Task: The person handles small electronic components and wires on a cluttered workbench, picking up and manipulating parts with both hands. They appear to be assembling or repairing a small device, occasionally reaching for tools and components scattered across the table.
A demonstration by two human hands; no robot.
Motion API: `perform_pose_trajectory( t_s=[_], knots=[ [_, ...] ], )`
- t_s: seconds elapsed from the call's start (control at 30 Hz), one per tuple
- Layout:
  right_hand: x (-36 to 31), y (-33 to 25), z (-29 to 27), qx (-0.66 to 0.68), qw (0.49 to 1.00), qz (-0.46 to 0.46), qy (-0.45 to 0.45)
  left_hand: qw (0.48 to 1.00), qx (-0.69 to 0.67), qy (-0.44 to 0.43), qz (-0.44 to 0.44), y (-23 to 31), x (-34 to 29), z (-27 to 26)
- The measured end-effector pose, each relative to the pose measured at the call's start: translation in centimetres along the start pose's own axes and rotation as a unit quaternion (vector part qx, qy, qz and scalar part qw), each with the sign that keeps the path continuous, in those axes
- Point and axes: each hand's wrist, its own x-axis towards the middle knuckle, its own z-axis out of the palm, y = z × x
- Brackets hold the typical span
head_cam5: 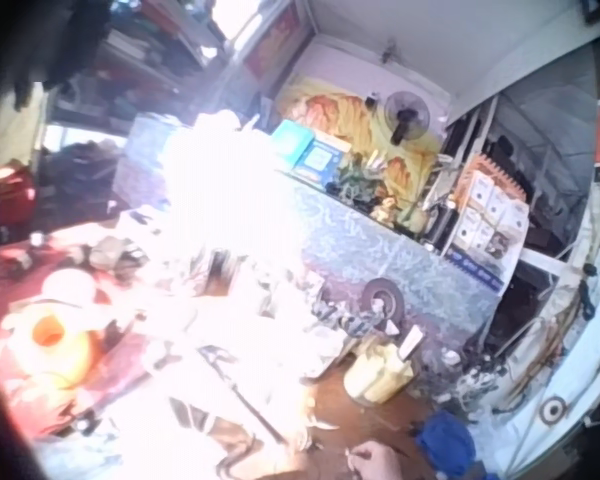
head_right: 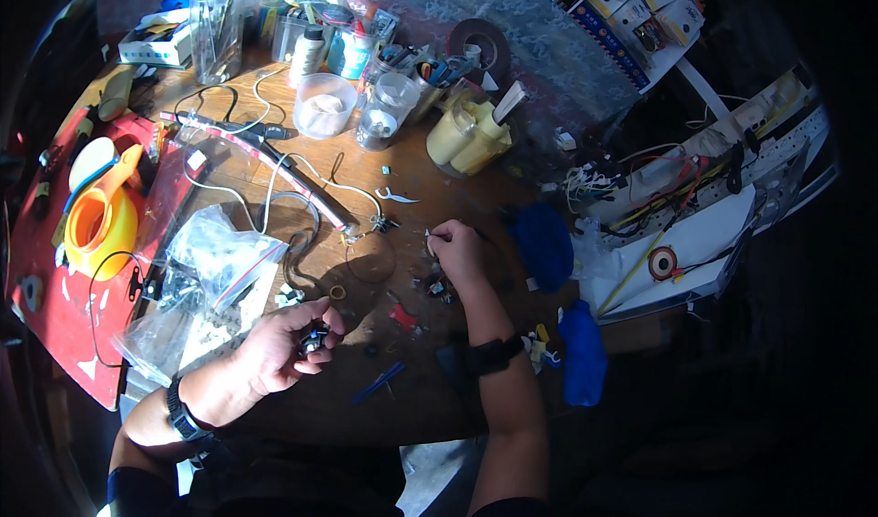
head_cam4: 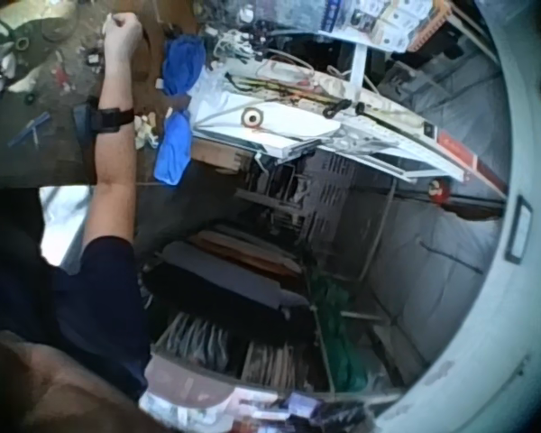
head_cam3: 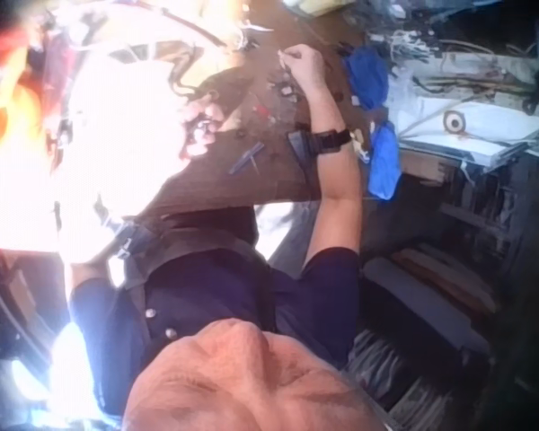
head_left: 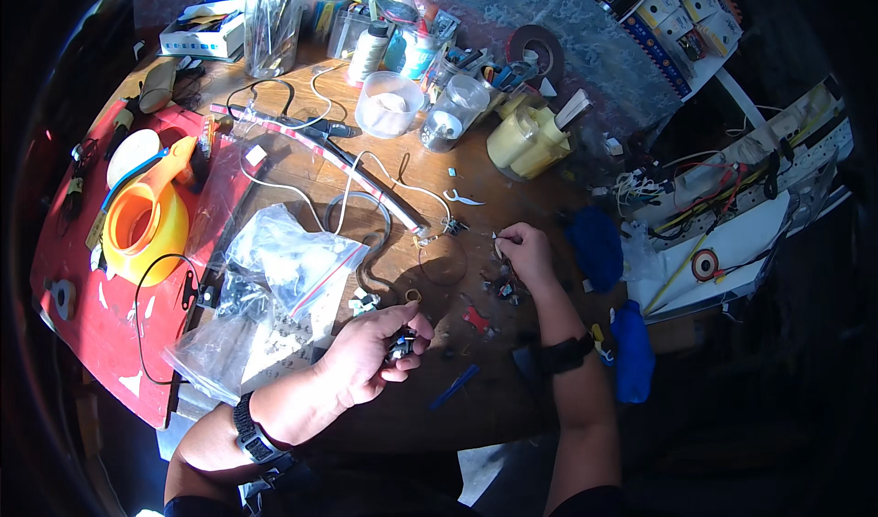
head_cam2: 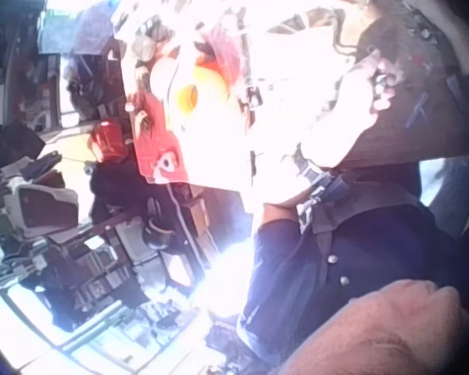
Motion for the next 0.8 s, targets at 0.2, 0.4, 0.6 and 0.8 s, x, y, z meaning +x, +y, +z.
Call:
perform_pose_trajectory(
  t_s=[0.2,0.4,0.6,0.8],
  knots=[
    [-0.8,-2.6,-0.2,0.06,0.998,-0.006,0.006,1.0,0.002,0.01,0.003,0.1,0.0,0.1],
    [-8.7,-11.2,0.5,0.243,0.937,-0.12,-0.219,0.998,-0.012,0.057,0.016,-0.1,0.1,0.7],
    [-6.6,-11.9,2.3,0.178,0.953,-0.194,-0.151,0.999,-0.031,0.036,0.011,0.2,0.0,0.2],
    [-0.1,-6.0,4.4,-0.003,0.987,-0.16,0.023,0.999,-0.034,0.02,0.019,0.1,0.0,0.1]
  ],
)
